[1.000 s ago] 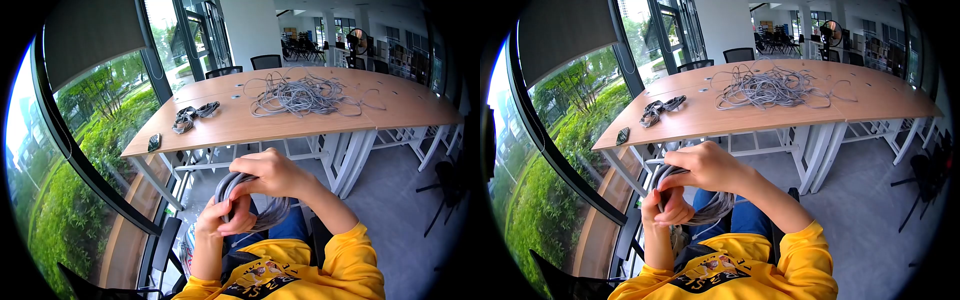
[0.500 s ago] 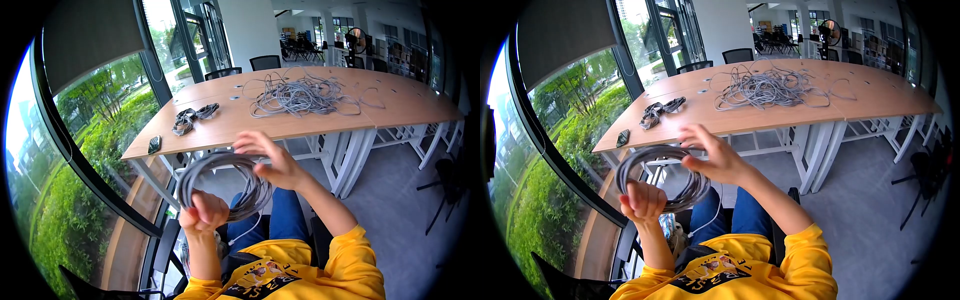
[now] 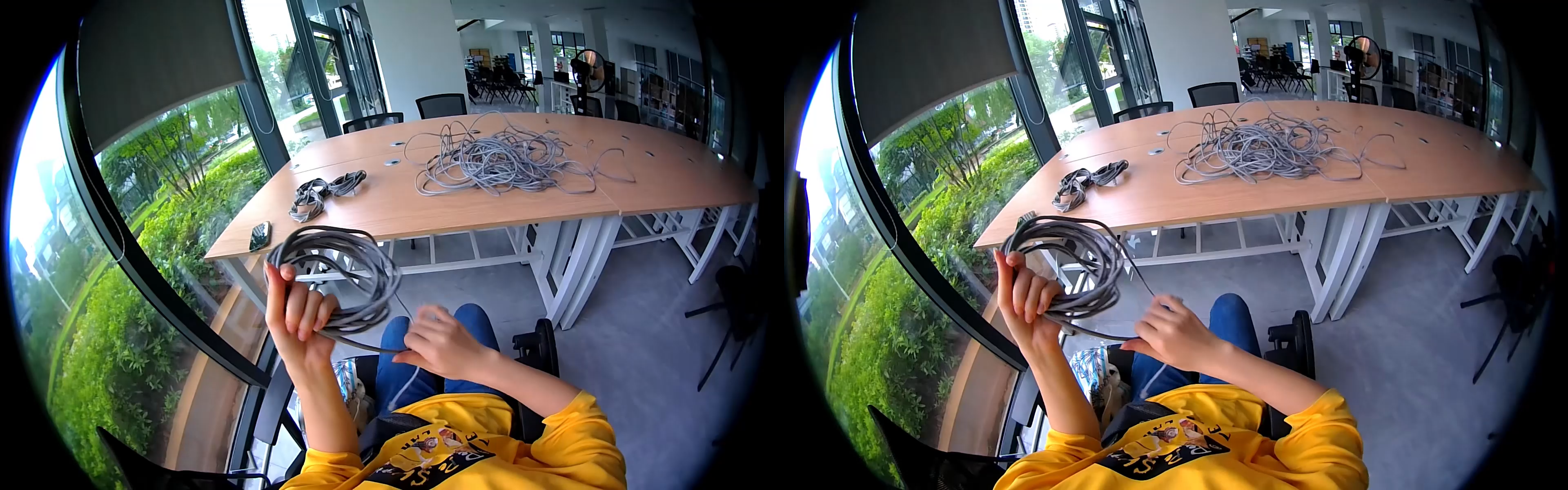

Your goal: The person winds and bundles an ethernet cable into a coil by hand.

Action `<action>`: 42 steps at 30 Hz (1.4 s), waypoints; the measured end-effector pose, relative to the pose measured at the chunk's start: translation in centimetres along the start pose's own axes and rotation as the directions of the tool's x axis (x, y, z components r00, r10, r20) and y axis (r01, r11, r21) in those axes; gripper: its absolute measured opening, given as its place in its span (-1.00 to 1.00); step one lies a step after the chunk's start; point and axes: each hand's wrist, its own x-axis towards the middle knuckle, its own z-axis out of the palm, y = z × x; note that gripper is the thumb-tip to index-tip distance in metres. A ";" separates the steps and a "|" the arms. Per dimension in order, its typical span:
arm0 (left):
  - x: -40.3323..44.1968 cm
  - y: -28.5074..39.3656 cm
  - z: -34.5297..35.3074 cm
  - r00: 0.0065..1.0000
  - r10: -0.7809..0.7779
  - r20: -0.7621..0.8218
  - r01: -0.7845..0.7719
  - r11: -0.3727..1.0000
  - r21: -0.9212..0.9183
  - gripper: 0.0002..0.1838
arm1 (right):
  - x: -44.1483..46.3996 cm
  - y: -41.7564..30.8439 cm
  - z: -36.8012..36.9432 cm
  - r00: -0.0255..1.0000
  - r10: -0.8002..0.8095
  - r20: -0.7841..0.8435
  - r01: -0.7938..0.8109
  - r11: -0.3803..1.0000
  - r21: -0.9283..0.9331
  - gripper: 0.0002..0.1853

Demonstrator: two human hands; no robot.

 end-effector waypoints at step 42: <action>-1.9 -3.2 -1.1 0.631 -0.561 0.535 0.567 0.805 0.175 -0.46 | 3.4 -0.4 -5.6 0.849 0.400 -0.344 -0.262 0.886 0.383 -0.88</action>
